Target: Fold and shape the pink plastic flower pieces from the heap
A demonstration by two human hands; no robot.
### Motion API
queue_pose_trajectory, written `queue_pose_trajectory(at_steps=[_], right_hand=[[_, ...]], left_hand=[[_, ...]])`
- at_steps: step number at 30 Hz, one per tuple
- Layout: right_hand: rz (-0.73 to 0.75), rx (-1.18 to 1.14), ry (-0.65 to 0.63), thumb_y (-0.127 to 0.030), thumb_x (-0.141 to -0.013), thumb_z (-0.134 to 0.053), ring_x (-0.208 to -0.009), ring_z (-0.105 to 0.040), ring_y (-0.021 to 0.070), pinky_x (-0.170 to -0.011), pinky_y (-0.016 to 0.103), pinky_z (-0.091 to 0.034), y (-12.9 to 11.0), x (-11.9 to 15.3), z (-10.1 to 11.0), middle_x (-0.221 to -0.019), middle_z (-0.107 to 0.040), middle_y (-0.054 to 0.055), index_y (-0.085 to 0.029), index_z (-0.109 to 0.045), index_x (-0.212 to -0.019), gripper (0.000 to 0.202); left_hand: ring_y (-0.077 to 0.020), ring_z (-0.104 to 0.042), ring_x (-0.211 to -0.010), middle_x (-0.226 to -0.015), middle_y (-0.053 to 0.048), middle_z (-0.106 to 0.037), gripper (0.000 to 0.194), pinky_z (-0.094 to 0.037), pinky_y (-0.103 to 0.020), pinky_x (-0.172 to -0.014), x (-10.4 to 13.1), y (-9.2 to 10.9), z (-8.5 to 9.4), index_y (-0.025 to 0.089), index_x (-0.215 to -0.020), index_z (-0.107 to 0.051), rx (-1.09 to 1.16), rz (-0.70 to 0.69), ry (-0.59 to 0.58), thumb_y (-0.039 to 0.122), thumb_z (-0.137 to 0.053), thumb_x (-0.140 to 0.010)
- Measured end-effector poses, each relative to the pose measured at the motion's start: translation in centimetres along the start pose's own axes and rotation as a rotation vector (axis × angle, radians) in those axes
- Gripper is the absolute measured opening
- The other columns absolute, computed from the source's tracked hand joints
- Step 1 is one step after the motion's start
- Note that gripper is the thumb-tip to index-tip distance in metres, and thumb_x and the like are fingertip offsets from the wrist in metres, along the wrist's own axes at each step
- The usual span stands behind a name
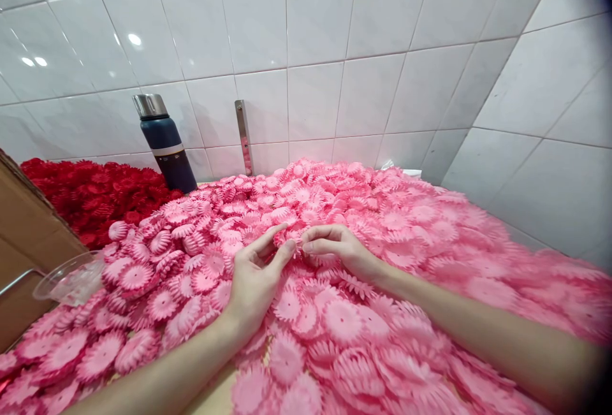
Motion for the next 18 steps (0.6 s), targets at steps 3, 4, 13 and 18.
queue_pose_trajectory(at_steps=[3, 4, 13, 18], right_hand=[[-0.001, 0.039, 0.006, -0.026, -0.065, -0.072, -0.064, -0.057, 0.0108, -0.065, 0.025, -0.045, 0.06, -0.02, -0.09, -0.07, -0.064, 0.0, -0.018, -0.07, -0.068, 0.009], [0.001, 0.058, 0.005, -0.027, -0.065, -0.071, -0.063, -0.056, 0.0108, -0.064, 0.025, -0.045, 0.05, -0.03, -0.12, -0.069, -0.064, 0.0, -0.018, -0.07, -0.068, 0.009], [0.036, 0.046, 0.015, -0.022, -0.069, -0.064, -0.066, -0.054, 0.011, -0.066, 0.024, -0.043, -0.36, -0.11, 0.02, -0.069, -0.062, -0.001, -0.017, -0.068, -0.064, 0.008], [0.025, 0.013, 0.021, -0.022, -0.07, -0.066, -0.065, -0.054, 0.011, -0.066, 0.024, -0.043, -0.36, -0.07, 0.09, -0.071, -0.063, -0.001, -0.019, -0.071, -0.071, 0.006]], left_hand=[[-0.0195, -0.064, -0.097, -0.099, -0.006, -0.071, 0.046, -0.05, -0.031, -0.086, 0.01, 0.08, -0.04, 0.018, -0.116, -0.062, 0.008, -0.002, 0.001, 0.028, -0.07, -0.072], [-0.0194, -0.064, -0.097, -0.099, -0.006, -0.072, 0.046, -0.05, -0.031, -0.085, 0.01, 0.09, -0.03, 0.018, -0.116, -0.063, 0.007, -0.003, 0.003, 0.028, -0.07, -0.072], [-0.0171, -0.064, -0.096, -0.103, -0.004, -0.071, 0.04, -0.05, -0.028, -0.084, 0.06, 0.09, -0.13, 0.021, -0.115, -0.063, -0.07, -0.059, -0.042, 0.027, -0.067, -0.076], [-0.0176, -0.064, -0.097, -0.106, -0.005, -0.07, 0.036, -0.049, -0.028, -0.085, 0.21, 0.13, -0.2, 0.021, -0.112, -0.065, -0.103, -0.072, -0.054, 0.029, -0.066, -0.077]])
Point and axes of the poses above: each hand's wrist, its own x-axis away from the middle knuckle, its own z-axis out of the back of the hand, y = z × x, the point moved 5 cm from there along -x, towards the middle knuckle
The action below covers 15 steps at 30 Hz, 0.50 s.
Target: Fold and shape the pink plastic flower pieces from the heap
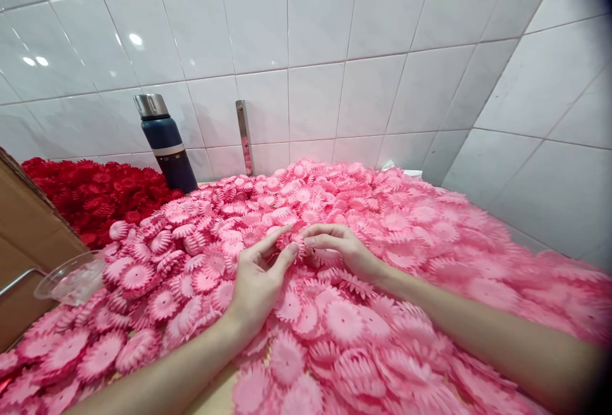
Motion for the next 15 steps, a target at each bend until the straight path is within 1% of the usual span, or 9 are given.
queue_pose_trajectory(at_steps=[4, 7, 11, 13, 15], right_hand=[[0.015, 0.011, 0.013, -0.023, -0.07, -0.067, -0.067, -0.055, 0.0111, -0.065, 0.023, -0.043, 0.14, -0.02, 0.12, -0.073, -0.066, 0.0, -0.019, -0.072, -0.068, 0.007], [0.017, 0.021, 0.015, -0.024, -0.068, -0.068, -0.063, -0.054, 0.0105, -0.063, 0.023, -0.042, 0.24, -0.08, 0.17, -0.068, -0.065, 0.0, -0.019, -0.072, -0.067, 0.006], [0.016, 0.052, 0.033, -0.022, -0.069, -0.065, -0.06, -0.053, 0.0104, -0.062, 0.024, -0.042, 0.23, -0.1, 0.24, -0.065, -0.063, -0.001, -0.018, -0.071, -0.065, 0.007], [0.003, 0.054, 0.033, -0.021, -0.07, -0.064, -0.059, -0.052, 0.0099, -0.061, 0.023, -0.042, 0.29, -0.1, 0.24, -0.064, -0.062, -0.001, -0.018, -0.069, -0.063, 0.009], [-0.011, 0.048, 0.029, -0.022, -0.07, -0.064, -0.056, -0.05, 0.0089, -0.059, 0.023, -0.041, 0.36, -0.11, 0.21, -0.061, -0.06, -0.002, -0.017, -0.068, -0.062, 0.01]], left_hand=[[-0.0185, -0.064, -0.097, -0.108, -0.006, -0.069, 0.035, -0.048, -0.029, -0.085, 0.01, 0.14, -0.08, 0.021, -0.111, -0.065, 0.007, -0.001, -0.008, 0.029, -0.066, -0.076], [-0.0192, -0.063, -0.098, -0.108, -0.007, -0.069, 0.037, -0.048, -0.03, -0.085, -0.02, 0.15, -0.1, 0.02, -0.112, -0.065, 0.006, 0.011, -0.008, 0.029, -0.067, -0.076], [-0.018, -0.062, -0.095, -0.105, -0.007, -0.069, 0.04, -0.046, -0.03, -0.085, 0.01, 0.17, -0.11, 0.019, -0.114, -0.064, 0.006, 0.023, -0.009, 0.03, -0.066, -0.076], [-0.0161, -0.061, -0.088, -0.098, -0.006, -0.069, 0.042, -0.047, -0.029, -0.081, 0.06, 0.19, -0.03, 0.019, -0.117, -0.061, 0.013, 0.034, 0.012, 0.03, -0.065, -0.077], [-0.013, -0.059, -0.076, -0.087, -0.003, -0.067, 0.042, -0.047, -0.026, -0.073, 0.11, 0.24, 0.11, 0.02, -0.119, -0.057, 0.027, 0.04, 0.045, 0.029, -0.063, -0.079]])
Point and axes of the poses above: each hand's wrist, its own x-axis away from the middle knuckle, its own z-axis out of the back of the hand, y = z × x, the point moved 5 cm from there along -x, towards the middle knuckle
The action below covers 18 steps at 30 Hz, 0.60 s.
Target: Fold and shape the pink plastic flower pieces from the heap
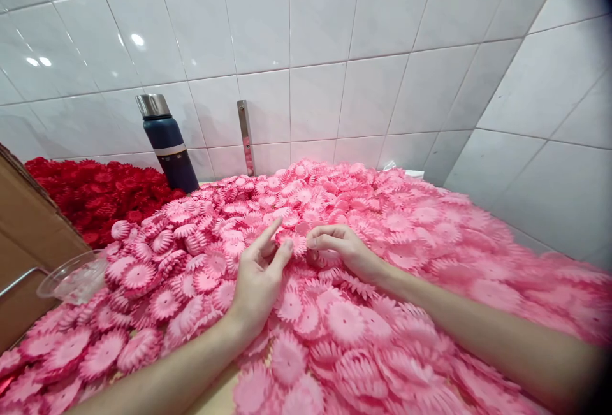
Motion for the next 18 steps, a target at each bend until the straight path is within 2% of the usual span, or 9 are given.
queue_pose_trajectory(at_steps=[2, 6, 12, 18], right_hand=[[-0.013, 0.0, 0.002, -0.023, -0.069, -0.065, -0.053, -0.048, 0.0081, -0.056, 0.022, -0.04, 0.05, 0.0, -0.03, -0.057, -0.058, -0.003, -0.017, -0.068, -0.062, 0.01], [-0.015, -0.003, 0.006, -0.026, -0.066, -0.068, -0.056, -0.05, 0.0092, -0.058, 0.023, -0.042, -0.04, 0.05, -0.2, -0.06, -0.06, -0.002, -0.017, -0.069, -0.063, 0.01], [0.005, 0.056, -0.001, -0.027, -0.066, -0.068, -0.06, -0.053, 0.0108, -0.058, 0.024, -0.043, -0.25, 0.1, -0.43, -0.064, -0.062, 0.0, -0.018, -0.069, -0.063, 0.01], [-0.023, 0.095, 0.006, -0.024, -0.068, -0.063, -0.053, -0.045, 0.0078, -0.051, 0.021, -0.037, 0.01, 0.04, -0.32, -0.058, -0.056, -0.002, -0.016, -0.066, -0.06, 0.011]], left_hand=[[-0.0108, -0.056, -0.07, -0.08, 0.001, -0.064, 0.033, -0.045, -0.023, -0.067, 0.03, 0.17, 0.11, 0.022, -0.112, -0.058, 0.011, -0.018, 0.025, 0.026, -0.061, -0.08], [-0.0132, -0.059, -0.079, -0.081, 0.0, -0.064, 0.006, -0.046, -0.023, -0.072, -0.03, 0.48, -0.07, 0.019, -0.083, -0.063, -0.025, -0.059, -0.019, 0.022, -0.06, -0.078], [-0.0159, -0.06, -0.074, -0.076, -0.003, -0.067, 0.013, -0.047, -0.026, -0.072, -0.06, 0.63, -0.16, 0.015, -0.075, -0.066, -0.09, -0.052, -0.017, 0.028, -0.064, -0.075], [-0.0137, -0.055, -0.07, -0.072, -0.002, -0.061, 0.018, -0.044, -0.024, -0.068, -0.21, 0.31, 0.65, 0.014, -0.071, -0.062, -0.164, -0.053, 0.091, 0.03, -0.059, -0.079]])
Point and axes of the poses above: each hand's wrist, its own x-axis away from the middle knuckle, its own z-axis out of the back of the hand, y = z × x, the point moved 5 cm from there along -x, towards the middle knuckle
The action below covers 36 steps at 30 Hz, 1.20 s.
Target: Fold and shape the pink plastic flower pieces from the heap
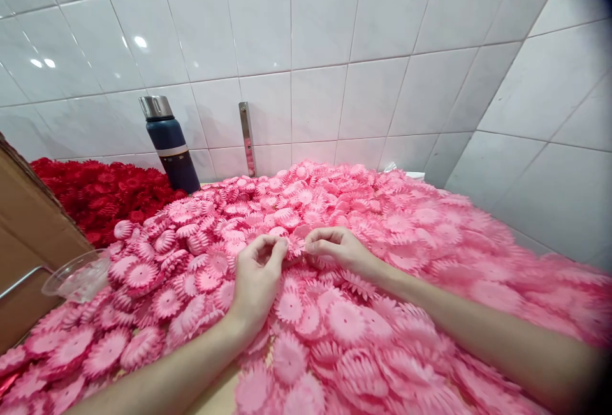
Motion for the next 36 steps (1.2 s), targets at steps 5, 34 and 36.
queue_pose_trajectory(at_steps=[5, 34, 36], right_hand=[[-0.028, -0.013, -0.01, -0.026, -0.068, -0.061, -0.051, -0.043, 0.0078, -0.05, 0.021, -0.035, 0.2, 0.0, -0.1, -0.056, -0.052, -0.003, -0.016, -0.062, -0.061, 0.013], [0.014, -0.152, -0.209, -0.031, -0.072, -0.069, -0.076, -0.066, 0.0207, -0.067, 0.036, -0.052, -0.7, 0.6, -1.1, -0.082, -0.069, 0.009, -0.017, -0.045, -0.058, 0.03], [0.057, -0.125, -0.222, -0.033, -0.073, -0.067, -0.076, -0.065, 0.0199, -0.068, 0.035, -0.051, -0.9, 0.6, -1.0, -0.085, -0.067, 0.009, -0.017, -0.043, -0.056, 0.034]], left_hand=[[-0.0138, -0.054, -0.074, -0.076, -0.002, -0.059, 0.023, -0.045, -0.024, -0.069, 0.0, -0.7, 0.5, 0.015, -0.079, -0.06, 0.044, -0.009, 0.069, 0.037, -0.057, -0.082], [-0.0153, -0.058, -0.075, -0.077, -0.002, -0.058, 0.025, -0.05, -0.026, -0.066, -0.2, -1.3, 0.8, 0.014, -0.08, -0.058, 0.124, 0.063, 0.141, 0.04, -0.058, -0.08], [-0.0144, -0.057, -0.075, -0.077, -0.002, -0.058, 0.025, -0.05, -0.025, -0.067, -0.3, -1.2, 1.0, 0.015, -0.08, -0.058, 0.113, 0.044, 0.159, 0.039, -0.059, -0.079]])
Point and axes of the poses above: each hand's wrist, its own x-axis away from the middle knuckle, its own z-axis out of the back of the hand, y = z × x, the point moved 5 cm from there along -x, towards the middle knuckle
